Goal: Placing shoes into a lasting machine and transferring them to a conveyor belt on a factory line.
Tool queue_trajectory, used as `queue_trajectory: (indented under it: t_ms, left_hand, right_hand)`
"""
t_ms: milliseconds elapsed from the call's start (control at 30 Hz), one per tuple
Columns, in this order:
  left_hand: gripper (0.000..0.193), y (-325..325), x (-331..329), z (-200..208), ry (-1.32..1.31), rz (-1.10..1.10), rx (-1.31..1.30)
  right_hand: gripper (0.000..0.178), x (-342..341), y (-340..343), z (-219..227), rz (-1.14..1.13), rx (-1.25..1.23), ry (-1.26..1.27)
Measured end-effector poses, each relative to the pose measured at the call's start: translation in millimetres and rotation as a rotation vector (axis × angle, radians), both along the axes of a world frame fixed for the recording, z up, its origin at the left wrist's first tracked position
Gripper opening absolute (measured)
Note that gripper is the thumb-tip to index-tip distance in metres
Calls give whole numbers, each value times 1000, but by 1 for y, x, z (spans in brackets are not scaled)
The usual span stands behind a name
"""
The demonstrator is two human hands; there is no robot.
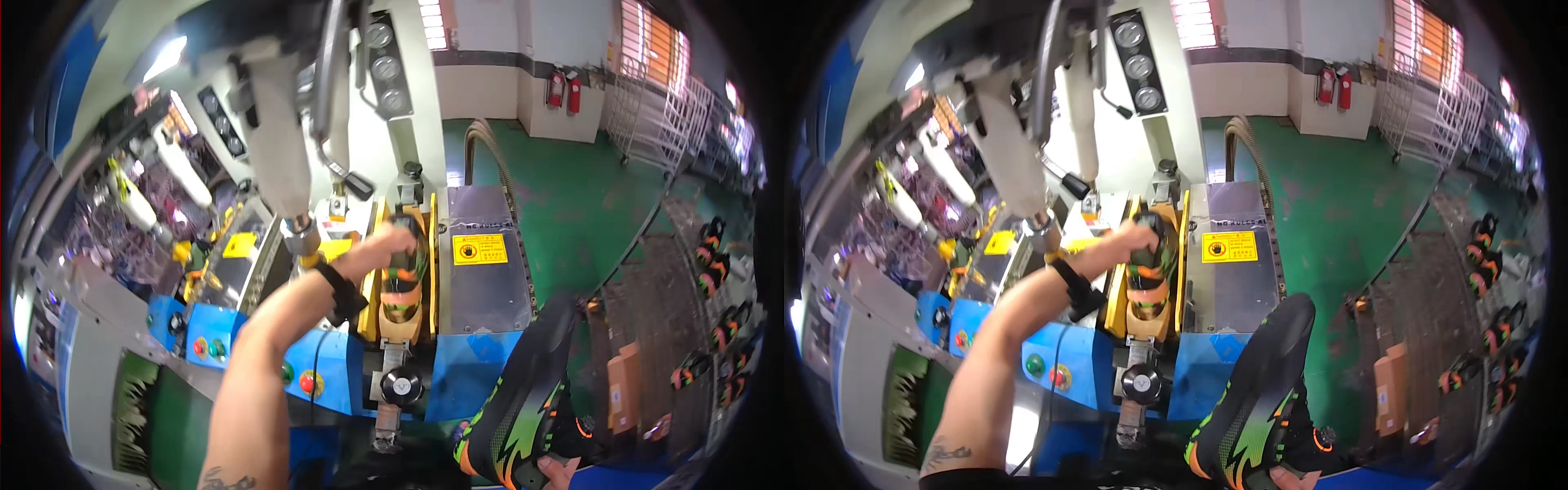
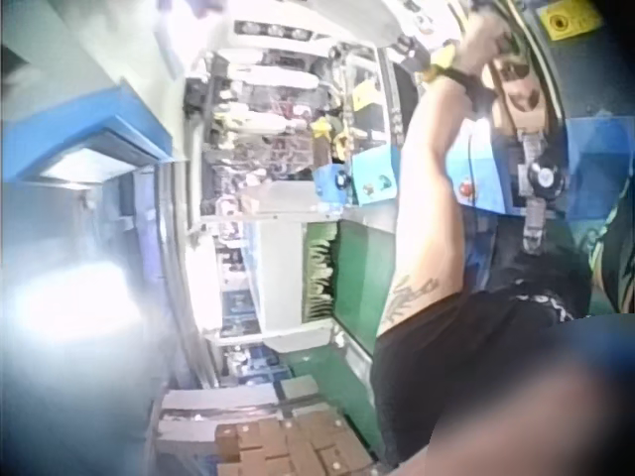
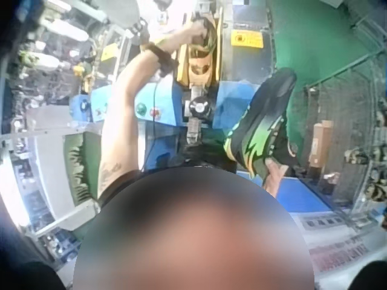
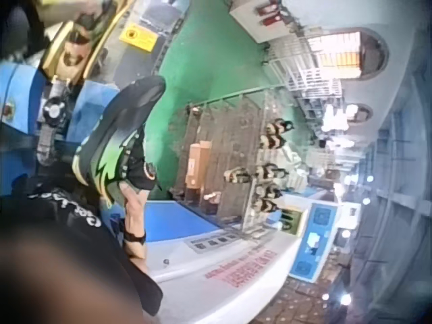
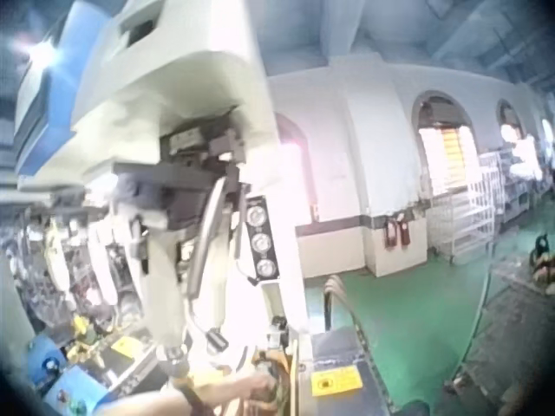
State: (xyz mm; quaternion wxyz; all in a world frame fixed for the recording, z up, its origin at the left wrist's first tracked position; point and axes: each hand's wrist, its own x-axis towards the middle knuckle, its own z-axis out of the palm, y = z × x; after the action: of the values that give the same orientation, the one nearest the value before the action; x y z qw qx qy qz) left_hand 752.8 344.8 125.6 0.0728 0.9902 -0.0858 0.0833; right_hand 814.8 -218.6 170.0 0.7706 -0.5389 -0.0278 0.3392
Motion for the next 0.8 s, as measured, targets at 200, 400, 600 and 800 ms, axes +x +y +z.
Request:
queue_trajectory:
  t_ms: [200,400,600,800]
  left_hand:
    - [40,-158,-112,94,-141,992,-1456]
    - [85,-320,-311,74,-747,864,-2013]
    - [85,-447,-401,26,-1256,1073,-1902]
    - [60,-555,-459,22,-1273,2147,-1616]
  right_hand:
    - [34,-11,34,5,9,-126,-149]
    - [36,22,194,55,583,-116,120]
    - [28,74,414,-13,796,-422,-365]
    - [32,10,447,-38,647,-743,-1092]
